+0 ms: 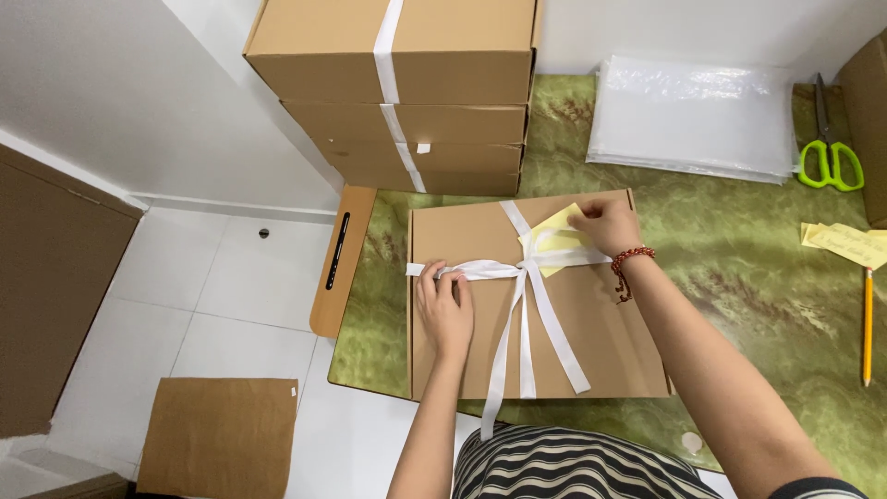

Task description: Packing clothes into boxes, organizing notes, and hanging garments on a rack.

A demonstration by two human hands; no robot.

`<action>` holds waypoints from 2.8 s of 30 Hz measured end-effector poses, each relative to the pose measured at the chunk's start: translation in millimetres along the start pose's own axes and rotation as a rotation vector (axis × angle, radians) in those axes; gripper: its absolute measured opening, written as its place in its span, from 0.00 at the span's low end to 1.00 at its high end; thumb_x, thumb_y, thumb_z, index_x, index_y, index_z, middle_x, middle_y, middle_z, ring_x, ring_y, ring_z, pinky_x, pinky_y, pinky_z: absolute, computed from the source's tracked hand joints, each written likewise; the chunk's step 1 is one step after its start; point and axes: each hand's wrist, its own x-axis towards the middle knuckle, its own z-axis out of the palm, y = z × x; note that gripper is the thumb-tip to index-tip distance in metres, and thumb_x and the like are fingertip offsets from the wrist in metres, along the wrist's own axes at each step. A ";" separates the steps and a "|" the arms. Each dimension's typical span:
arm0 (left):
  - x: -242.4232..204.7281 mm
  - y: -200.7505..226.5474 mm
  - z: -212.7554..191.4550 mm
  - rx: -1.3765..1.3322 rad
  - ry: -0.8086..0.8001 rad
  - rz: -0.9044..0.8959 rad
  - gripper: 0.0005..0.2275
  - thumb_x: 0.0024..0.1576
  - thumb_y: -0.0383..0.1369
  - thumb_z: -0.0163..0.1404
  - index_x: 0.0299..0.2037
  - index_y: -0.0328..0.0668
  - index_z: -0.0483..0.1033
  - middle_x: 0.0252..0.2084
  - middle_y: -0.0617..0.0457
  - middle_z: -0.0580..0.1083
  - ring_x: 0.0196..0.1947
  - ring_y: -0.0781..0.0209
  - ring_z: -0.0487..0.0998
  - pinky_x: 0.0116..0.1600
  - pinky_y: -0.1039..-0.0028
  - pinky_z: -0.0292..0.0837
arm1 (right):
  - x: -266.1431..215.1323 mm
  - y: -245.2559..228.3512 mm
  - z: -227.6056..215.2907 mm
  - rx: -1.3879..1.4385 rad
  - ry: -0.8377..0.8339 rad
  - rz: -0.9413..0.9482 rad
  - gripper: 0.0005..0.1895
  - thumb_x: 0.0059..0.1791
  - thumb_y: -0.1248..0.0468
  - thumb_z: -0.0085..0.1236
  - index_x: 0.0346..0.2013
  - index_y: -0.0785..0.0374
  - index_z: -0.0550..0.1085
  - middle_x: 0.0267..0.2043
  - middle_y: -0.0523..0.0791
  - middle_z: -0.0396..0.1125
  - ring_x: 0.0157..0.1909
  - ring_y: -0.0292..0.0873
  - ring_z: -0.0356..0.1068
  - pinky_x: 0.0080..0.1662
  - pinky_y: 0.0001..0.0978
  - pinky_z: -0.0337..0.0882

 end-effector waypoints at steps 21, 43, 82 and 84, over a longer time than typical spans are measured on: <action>-53.7 204.9 79.2 -0.798 -0.768 -0.354 0.26 0.62 0.40 0.59 0.70 0.51 0.68 0.57 0.52 0.80 0.51 0.63 0.81 0.49 0.74 0.76 | -153.4 86.4 -157.9 0.944 0.296 0.103 0.13 0.53 0.61 0.71 0.48 0.63 0.79 0.39 0.44 0.78 0.35 0.34 0.78 0.40 0.26 0.81; -132.0 349.5 149.7 -0.586 -1.158 0.040 0.25 0.54 0.38 0.69 0.63 0.58 0.79 0.43 0.46 0.75 0.41 0.56 0.83 0.36 0.76 0.85 | -246.9 214.5 -310.7 0.795 0.232 0.031 0.24 0.49 0.75 0.67 0.60 0.66 0.78 0.40 0.52 0.78 0.37 0.37 0.74 0.41 0.31 0.81; -135.5 457.7 175.5 -0.618 -1.136 0.003 0.13 0.52 0.40 0.68 0.47 0.56 0.87 0.39 0.56 0.85 0.47 0.58 0.86 0.52 0.71 0.79 | -218.3 249.1 -410.3 0.516 0.095 -0.083 0.13 0.49 0.70 0.69 0.48 0.64 0.85 0.41 0.49 0.79 0.44 0.38 0.68 0.50 0.34 0.72; -132.2 453.8 177.1 -0.738 -1.225 -0.099 0.12 0.54 0.36 0.67 0.47 0.50 0.87 0.38 0.53 0.85 0.40 0.70 0.81 0.44 0.78 0.82 | -220.8 241.0 -416.6 0.539 0.072 -0.010 0.12 0.48 0.70 0.70 0.46 0.65 0.85 0.33 0.45 0.74 0.36 0.36 0.65 0.40 0.24 0.67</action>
